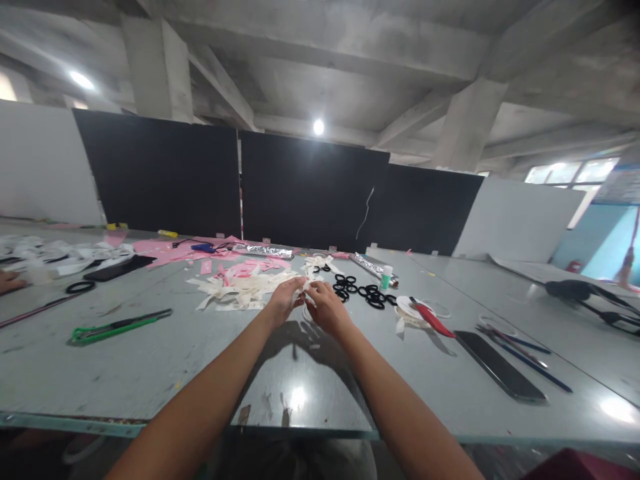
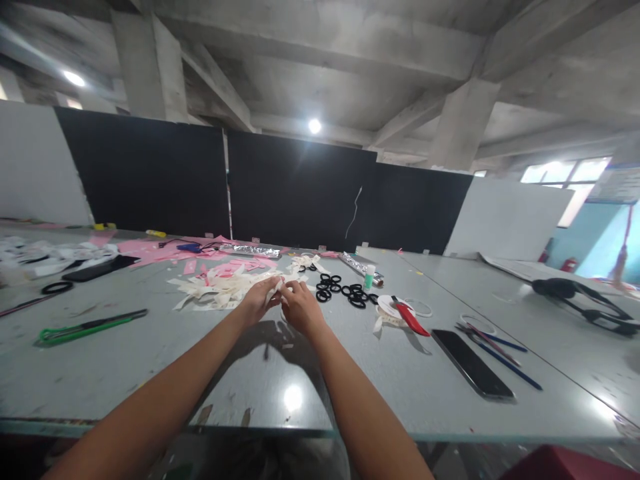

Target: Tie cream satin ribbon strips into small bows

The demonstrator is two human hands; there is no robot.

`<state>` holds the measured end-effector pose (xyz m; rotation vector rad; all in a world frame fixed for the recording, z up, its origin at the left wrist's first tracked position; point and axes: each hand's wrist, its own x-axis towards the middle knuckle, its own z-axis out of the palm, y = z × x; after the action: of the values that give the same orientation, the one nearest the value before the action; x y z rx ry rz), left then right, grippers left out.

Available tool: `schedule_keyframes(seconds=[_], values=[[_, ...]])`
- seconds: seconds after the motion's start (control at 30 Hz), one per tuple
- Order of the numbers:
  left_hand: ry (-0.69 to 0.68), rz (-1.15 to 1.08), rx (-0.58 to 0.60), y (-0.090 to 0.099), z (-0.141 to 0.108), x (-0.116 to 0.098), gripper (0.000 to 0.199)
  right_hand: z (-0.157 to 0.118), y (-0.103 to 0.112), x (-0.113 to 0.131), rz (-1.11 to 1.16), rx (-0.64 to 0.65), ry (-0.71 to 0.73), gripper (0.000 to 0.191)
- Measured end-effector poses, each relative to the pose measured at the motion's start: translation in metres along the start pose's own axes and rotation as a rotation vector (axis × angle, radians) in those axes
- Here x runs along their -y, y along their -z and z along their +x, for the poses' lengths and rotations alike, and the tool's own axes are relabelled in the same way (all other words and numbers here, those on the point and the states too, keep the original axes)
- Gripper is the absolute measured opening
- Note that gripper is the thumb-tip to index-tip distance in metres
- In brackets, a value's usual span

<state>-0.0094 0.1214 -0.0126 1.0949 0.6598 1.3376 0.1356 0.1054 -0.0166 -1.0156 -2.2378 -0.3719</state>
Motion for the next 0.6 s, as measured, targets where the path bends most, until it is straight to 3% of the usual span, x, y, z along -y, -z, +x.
schedule_keyframes(seconds=[0.1, 0.2, 0.37, 0.47, 0.6], values=[[0.02, -0.041, 0.057, 0.0, -0.002, -0.002, 0.044, 0.0, -0.01, -0.003, 0.248, -0.044, -0.05, 0.034], [0.016, -0.025, 0.083, -0.002, -0.004, -0.004, 0.047, 0.003, -0.02, -0.004, 0.647, -0.076, -0.196, 0.039], [0.041, 0.13, 0.206, -0.002, -0.004, 0.0, 0.048, 0.005, -0.022, -0.005, 1.318, 0.018, -0.354, 0.045], [0.005, 0.256, 0.204, -0.001, -0.002, 0.003, 0.044, 0.004, -0.017, -0.005, 1.444, 0.003, -0.412, 0.04], [-0.106, 0.298, 0.082, -0.002, 0.001, 0.004, 0.043, 0.006, -0.016, -0.006, 1.456, -0.109, -0.574, 0.045]])
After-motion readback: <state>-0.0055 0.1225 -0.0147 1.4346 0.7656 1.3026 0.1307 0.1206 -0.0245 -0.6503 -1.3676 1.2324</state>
